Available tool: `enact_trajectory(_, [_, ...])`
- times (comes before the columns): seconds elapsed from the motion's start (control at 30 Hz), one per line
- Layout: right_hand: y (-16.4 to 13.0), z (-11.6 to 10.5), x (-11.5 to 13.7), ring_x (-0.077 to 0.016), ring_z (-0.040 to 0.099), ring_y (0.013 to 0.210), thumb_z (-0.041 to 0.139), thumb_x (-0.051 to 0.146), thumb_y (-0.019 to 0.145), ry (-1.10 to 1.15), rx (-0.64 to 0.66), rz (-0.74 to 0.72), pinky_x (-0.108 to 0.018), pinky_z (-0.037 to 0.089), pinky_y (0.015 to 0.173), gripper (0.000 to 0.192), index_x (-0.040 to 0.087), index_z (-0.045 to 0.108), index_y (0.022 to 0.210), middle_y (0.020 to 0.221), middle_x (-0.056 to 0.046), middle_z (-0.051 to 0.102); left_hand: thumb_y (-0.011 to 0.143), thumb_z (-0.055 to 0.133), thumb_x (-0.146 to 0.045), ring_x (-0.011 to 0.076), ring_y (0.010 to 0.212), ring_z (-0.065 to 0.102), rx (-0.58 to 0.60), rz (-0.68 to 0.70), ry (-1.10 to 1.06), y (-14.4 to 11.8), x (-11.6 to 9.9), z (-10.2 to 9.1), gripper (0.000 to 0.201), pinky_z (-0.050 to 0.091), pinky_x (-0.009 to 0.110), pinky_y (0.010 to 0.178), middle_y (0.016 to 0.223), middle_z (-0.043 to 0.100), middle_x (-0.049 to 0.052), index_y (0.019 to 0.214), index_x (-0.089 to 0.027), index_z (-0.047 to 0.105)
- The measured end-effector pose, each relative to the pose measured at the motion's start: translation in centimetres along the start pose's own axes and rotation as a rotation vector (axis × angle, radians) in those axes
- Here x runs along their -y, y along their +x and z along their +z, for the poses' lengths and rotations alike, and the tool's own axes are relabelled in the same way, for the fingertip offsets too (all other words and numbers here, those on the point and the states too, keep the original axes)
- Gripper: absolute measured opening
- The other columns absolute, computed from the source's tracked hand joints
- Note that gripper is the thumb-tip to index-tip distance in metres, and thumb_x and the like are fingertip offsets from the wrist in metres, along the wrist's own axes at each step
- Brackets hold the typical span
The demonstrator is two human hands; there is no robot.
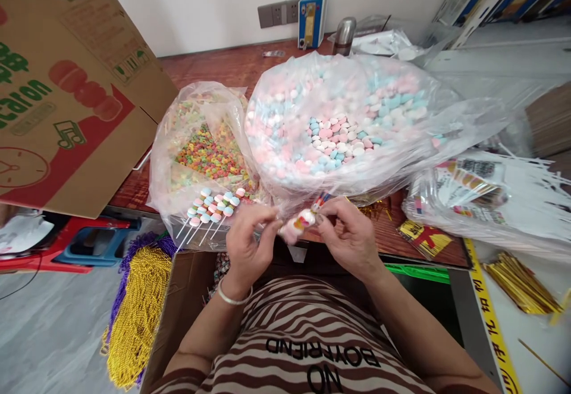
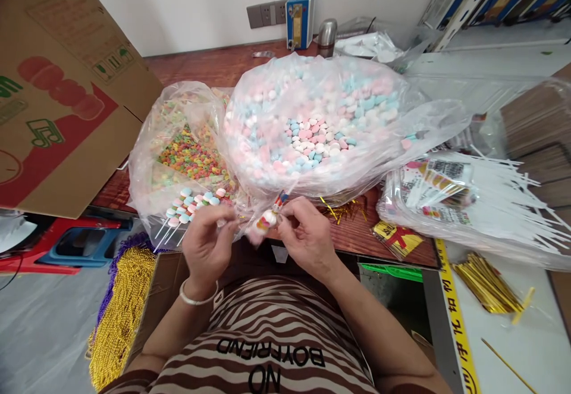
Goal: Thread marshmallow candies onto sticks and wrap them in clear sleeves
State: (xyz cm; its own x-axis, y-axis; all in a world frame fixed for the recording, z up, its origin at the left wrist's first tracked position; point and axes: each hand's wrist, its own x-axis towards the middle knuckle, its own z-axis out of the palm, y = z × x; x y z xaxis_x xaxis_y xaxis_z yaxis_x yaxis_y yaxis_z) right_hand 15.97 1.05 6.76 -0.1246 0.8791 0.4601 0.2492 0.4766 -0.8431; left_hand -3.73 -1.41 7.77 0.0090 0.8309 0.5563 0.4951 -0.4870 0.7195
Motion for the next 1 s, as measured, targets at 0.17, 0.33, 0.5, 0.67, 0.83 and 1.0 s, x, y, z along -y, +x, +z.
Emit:
enact_trajectory(0.17, [-0.2,-0.6,1.4,-0.0203,0.064,0.079,0.059,0.015,0.092,-0.273,0.014,-0.532,-0.034,0.05,0.071,0.013,0.026,0.065,0.095,0.089,-0.007,0.072,0.091,0.065,-0.029,0.0161,0.063,0.065,0.592,-0.396,-0.433,-0.3,-1.3,1.0,0.019,0.054,0.027,0.064,0.076,0.073,0.005,0.101,-0.02,0.079])
enact_trajectory(0.33, [-1.9,0.6,0.4,-0.0177,0.059,0.069,0.052,0.017,0.096,-0.313,0.321,-0.531,-0.032,0.046,0.064,0.018,0.024,0.064,0.084,0.075,-0.004,0.067,0.076,0.082,-0.034,0.0309,0.13,0.059,0.332,-0.319,-0.379,1.3,0.2,0.8,0.081,0.048,0.045,0.108,0.144,0.06,0.013,0.15,-0.029,0.049])
enact_trajectory(0.5, [-1.4,0.5,0.1,-0.0196,0.062,0.076,0.054,0.014,0.094,-0.296,0.197,-0.427,-0.033,0.049,0.07,0.016,0.024,0.063,0.084,0.083,-0.007,0.07,0.077,0.082,-0.044,0.0359,0.156,0.024,0.456,-0.019,-0.057,0.5,1.7,1.0,0.106,0.025,0.055,0.125,0.167,0.027,0.018,0.162,-0.027,0.022])
enact_trajectory(0.67, [-2.6,2.6,0.8,-0.0163,0.058,0.069,0.054,0.015,0.092,-0.003,0.449,-0.265,-0.029,0.046,0.064,0.017,0.023,0.061,0.079,0.076,-0.003,0.066,0.088,0.073,-0.042,0.0316,0.15,0.038,-0.106,-0.139,-0.047,0.5,2.6,1.6,0.099,0.035,0.048,0.121,0.168,0.026,0.018,0.163,-0.028,0.01])
enact_trajectory(0.83, [-2.1,4.6,-0.7,-0.0138,0.053,0.062,0.061,0.03,0.091,0.357,0.429,0.245,-0.026,0.044,0.058,0.021,0.022,0.055,0.073,0.068,0.002,0.059,0.063,0.091,-0.043,0.0362,0.152,0.033,0.287,-0.072,-0.158,0.1,1.7,0.2,0.122,0.032,0.053,0.122,0.164,0.035,0.017,0.162,-0.03,0.021])
enact_trajectory(1.0, [-1.1,7.7,0.4,-0.0162,0.061,0.076,0.058,0.023,0.093,0.384,0.453,0.202,-0.03,0.051,0.075,0.014,0.021,0.062,0.08,0.083,-0.001,0.067,0.083,0.075,-0.035,0.0305,0.132,0.059,0.477,-0.408,-0.216,-1.8,2.0,-3.4,0.079,0.043,0.05,0.114,0.129,0.07,0.013,0.154,-0.023,0.043])
